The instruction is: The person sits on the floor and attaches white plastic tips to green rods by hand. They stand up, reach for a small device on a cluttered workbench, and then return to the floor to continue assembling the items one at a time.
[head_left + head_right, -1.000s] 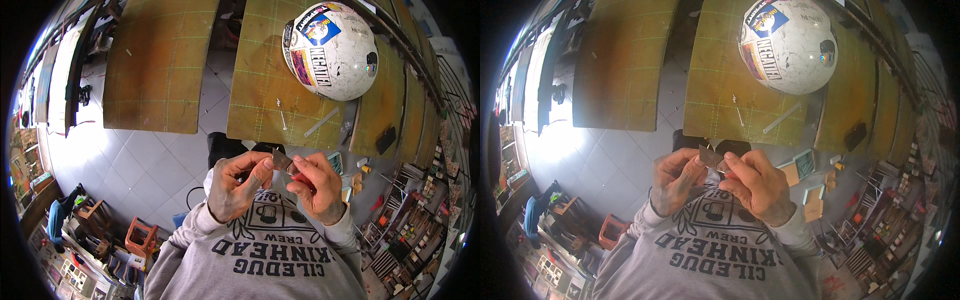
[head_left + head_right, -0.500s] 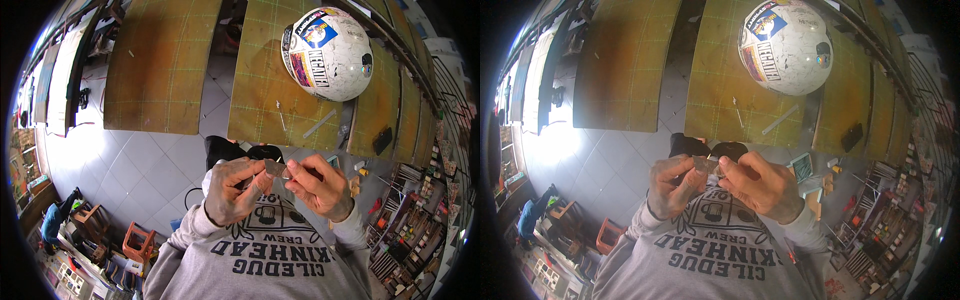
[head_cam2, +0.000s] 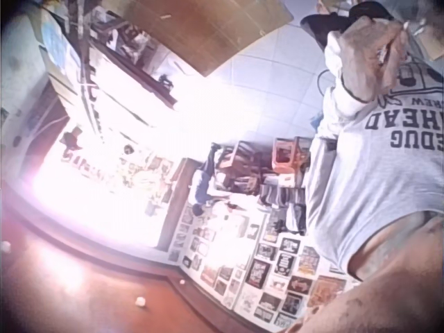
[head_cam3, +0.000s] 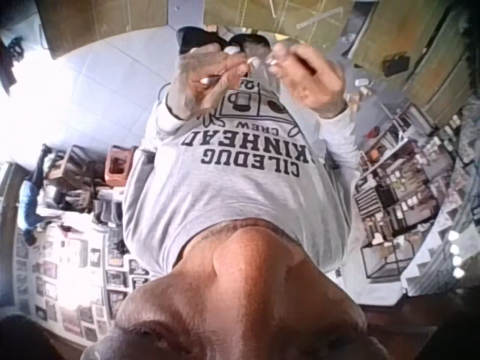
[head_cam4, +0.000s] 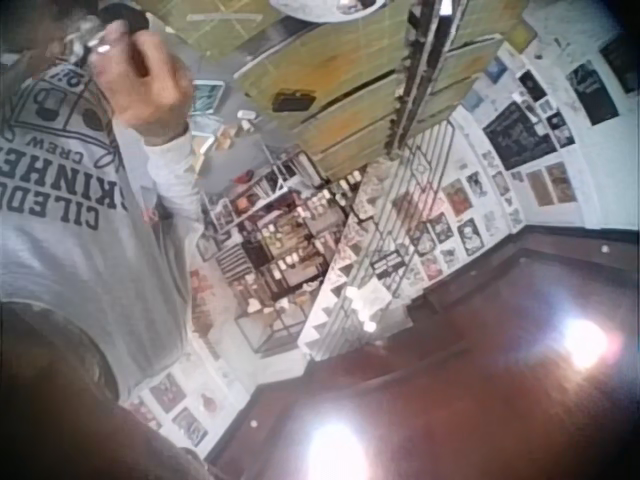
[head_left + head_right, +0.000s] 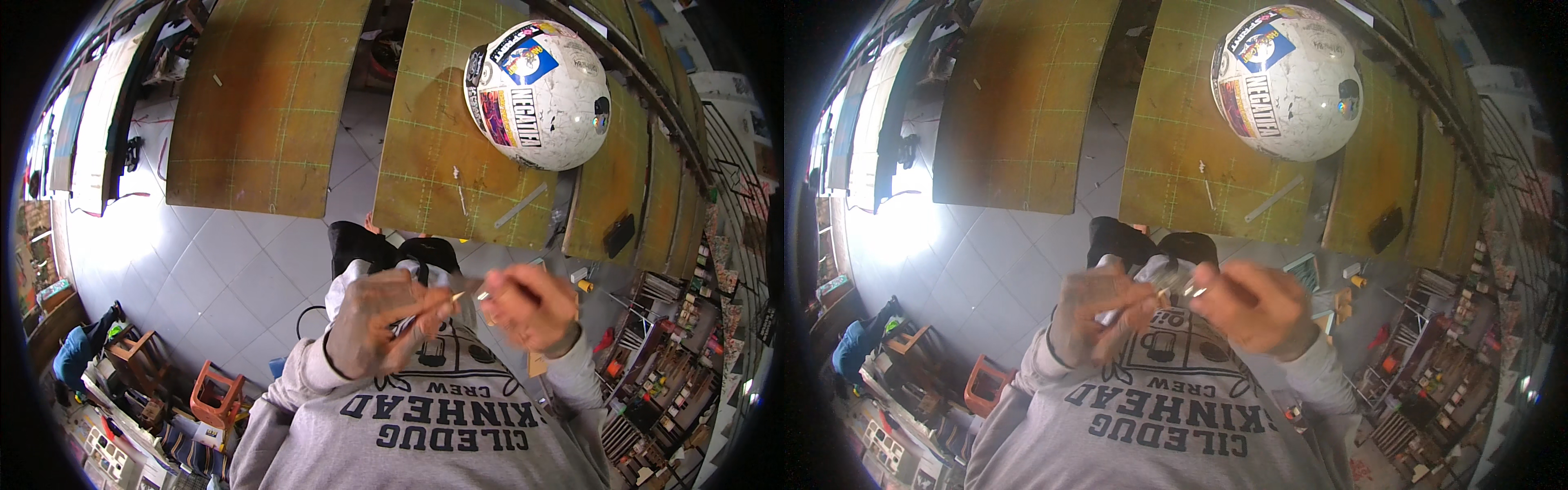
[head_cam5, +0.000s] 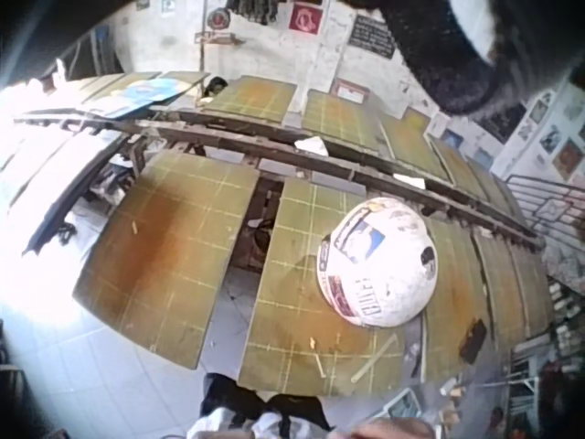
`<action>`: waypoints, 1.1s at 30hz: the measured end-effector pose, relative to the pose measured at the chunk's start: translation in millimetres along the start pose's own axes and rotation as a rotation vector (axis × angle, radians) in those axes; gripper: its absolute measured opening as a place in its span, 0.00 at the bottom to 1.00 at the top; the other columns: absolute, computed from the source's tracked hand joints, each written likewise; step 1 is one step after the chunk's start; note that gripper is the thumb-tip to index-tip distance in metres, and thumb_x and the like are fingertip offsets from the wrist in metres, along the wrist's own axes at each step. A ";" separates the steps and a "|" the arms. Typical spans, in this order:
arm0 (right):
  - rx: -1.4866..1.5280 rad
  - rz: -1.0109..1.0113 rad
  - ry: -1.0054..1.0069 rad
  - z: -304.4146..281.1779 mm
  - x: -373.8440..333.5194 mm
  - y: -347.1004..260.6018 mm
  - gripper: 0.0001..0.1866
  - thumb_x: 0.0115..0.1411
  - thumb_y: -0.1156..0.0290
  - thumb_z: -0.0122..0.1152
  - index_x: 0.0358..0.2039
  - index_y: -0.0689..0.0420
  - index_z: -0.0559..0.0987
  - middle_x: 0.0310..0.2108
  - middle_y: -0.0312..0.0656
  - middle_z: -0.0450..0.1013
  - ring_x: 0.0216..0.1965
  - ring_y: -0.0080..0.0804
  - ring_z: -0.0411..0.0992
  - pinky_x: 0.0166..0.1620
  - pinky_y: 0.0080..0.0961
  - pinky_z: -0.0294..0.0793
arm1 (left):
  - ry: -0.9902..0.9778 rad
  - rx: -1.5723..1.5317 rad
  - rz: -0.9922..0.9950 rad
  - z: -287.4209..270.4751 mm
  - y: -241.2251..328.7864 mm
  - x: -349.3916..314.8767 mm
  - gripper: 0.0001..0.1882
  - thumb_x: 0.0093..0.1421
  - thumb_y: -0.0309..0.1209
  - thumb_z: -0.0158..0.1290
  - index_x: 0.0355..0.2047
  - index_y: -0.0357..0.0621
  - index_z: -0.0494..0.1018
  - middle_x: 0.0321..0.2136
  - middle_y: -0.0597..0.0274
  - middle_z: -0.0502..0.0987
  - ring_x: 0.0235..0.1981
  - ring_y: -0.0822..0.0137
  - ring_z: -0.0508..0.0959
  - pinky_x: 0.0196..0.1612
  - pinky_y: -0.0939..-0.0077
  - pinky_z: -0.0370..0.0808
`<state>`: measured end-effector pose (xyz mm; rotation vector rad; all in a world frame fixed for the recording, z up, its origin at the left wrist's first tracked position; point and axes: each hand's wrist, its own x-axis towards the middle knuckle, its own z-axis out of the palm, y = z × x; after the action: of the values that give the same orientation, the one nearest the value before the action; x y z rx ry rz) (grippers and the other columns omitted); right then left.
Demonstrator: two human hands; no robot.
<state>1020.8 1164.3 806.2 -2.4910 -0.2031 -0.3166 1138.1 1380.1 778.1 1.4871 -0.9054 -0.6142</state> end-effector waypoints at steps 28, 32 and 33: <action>0.313 0.012 0.054 24.4 21.6 -23.7 0.18 0.52 0.66 0.70 0.39 0.65 0.80 0.26 0.44 0.77 0.17 0.24 0.73 0.17 0.18 0.67 | 0.097 0.052 -0.014 3.3 6.2 -18.5 0.12 0.63 0.32 0.50 0.38 0.37 0.79 0.15 0.69 0.74 0.16 0.71 0.69 0.21 0.76 0.65; 0.279 0.034 0.028 19.7 23.5 -27.6 0.17 0.51 0.66 0.70 0.38 0.64 0.81 0.25 0.43 0.76 0.16 0.25 0.73 0.18 0.17 0.67 | 0.085 0.032 0.047 0.0 5.6 -18.3 0.07 0.53 0.24 0.57 0.33 0.35 0.78 0.19 0.61 0.75 0.15 0.67 0.65 0.19 0.72 0.63; 0.266 0.030 0.041 20.1 23.5 -28.2 0.17 0.51 0.67 0.70 0.38 0.64 0.82 0.25 0.42 0.76 0.16 0.25 0.73 0.18 0.17 0.67 | 0.084 0.027 0.044 0.9 4.6 -19.9 0.07 0.53 0.24 0.57 0.33 0.35 0.79 0.19 0.61 0.75 0.15 0.67 0.65 0.19 0.72 0.63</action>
<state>1040.8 1200.6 812.6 -2.2206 -0.1786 -0.3068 1125.6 1396.2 779.9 1.5024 -0.8815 -0.5054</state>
